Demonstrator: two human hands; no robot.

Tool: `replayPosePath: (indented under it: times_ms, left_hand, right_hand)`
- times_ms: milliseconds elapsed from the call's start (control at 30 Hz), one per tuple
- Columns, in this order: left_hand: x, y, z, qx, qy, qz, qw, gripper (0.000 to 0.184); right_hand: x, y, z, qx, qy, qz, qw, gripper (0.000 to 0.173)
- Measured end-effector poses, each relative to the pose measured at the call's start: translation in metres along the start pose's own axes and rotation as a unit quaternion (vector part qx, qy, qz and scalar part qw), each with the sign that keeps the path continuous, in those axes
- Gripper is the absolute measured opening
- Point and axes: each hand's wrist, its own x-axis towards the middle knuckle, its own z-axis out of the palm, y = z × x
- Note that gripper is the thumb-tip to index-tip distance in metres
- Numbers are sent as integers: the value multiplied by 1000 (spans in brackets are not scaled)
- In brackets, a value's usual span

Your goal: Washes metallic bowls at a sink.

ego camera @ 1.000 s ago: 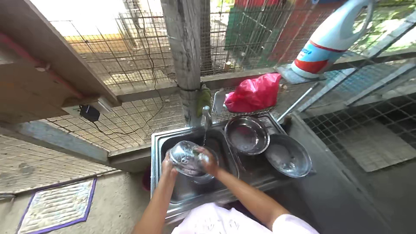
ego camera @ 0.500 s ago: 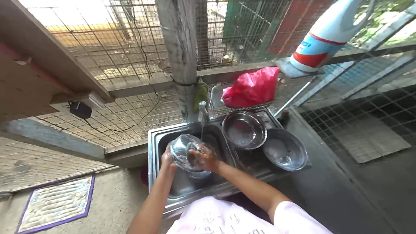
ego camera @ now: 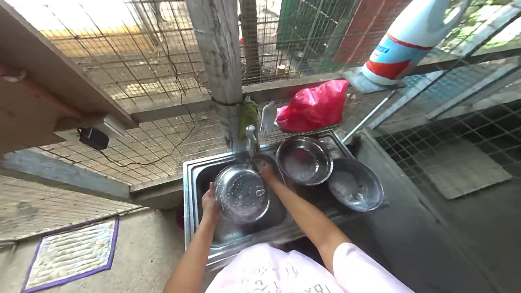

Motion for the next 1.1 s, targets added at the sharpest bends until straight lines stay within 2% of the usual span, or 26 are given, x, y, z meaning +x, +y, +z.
replayPosePath:
  times_ms: [33,67,133,167,200,233,267,333,367,400,433,500,567,633,667,733,800,833,867,933,967,1000,1033,1100]
  left_hand:
    - [6,-4,5,4,21,-9,1000,54]
    - [9,-5,8,0,0,-42,999,61]
    - [11,0,13,-42,-104,-170,979,85]
    - [12,1,16,-82,-143,-232,959,93]
    - [15,0,16,-116,-173,-277,938,93]
    - [18,-2,16,-140,-186,-305,924,81]
    - [20,-5,17,-153,-188,-315,918,63]
    - [16,-9,21,-138,-173,-286,932,40]
    - [12,-13,25,-125,-156,-258,945,34]
    - [5,-14,31,-123,-146,-227,955,33]
    - [-1,-13,37,-128,-146,-196,961,39]
    - [-7,-12,47,-139,-150,-129,970,54]
    - [-7,-12,48,-124,-111,-60,984,55]
    - [-3,-11,27,-111,-78,-48,990,55]
    - [-4,-10,16,-103,-76,-54,990,56]
    - [-14,-11,3,-74,-97,-75,990,57]
    - [-30,-14,10,-61,-126,-101,985,57]
    - [-36,-16,19,-72,-138,-104,982,56]
    - [-38,-18,27,-98,-149,-102,979,55]
    - [-31,-18,34,-150,-142,-86,975,54]
    - [-24,-14,32,-159,-114,-82,977,53]
    - [-17,-9,25,-156,-78,-80,981,50]
    - [-11,-3,13,-154,-59,-81,983,49]
    - [-6,-2,-9,-140,-81,-80,984,52]
  right_hand:
    - [-4,-4,3,14,48,-19,999,34]
    - [-11,-10,5,35,75,-30,996,35]
    - [-23,-12,5,93,81,-76,989,32]
    - [-27,-7,2,110,61,-126,984,27]
    - [-24,0,0,116,27,-184,976,24]
    - [-21,3,-6,114,-27,-206,972,24]
    - [-20,-2,-13,97,-81,-177,976,26]
    - [-19,-20,-17,55,-128,-35,990,31]
    - [-18,-28,-10,48,-124,26,991,33]
    - [-16,-26,3,44,-114,45,991,34]
    - [-16,-21,19,41,-115,31,992,34]
    - [-26,-10,46,0,-192,-24,981,39]
    - [-43,5,60,-123,-276,-116,946,42]
    - [-52,12,44,-304,-348,-157,873,46]
    - [-51,15,30,-381,-355,-152,840,45]
    - [-39,22,7,-457,-319,-128,820,50]
    - [-23,22,8,-479,-299,-118,817,74]
    - [-21,21,18,-457,-303,-127,827,78]
    - [-24,23,32,-401,-306,-148,851,76]
    - [-37,33,61,-206,-318,-174,909,70]
    - [-47,31,66,-142,-358,-155,910,66]
    - [-54,25,61,-157,-401,-141,892,62]
    - [-57,20,48,-238,-432,-145,858,60]
    - [-47,16,20,-415,-426,-161,787,65]
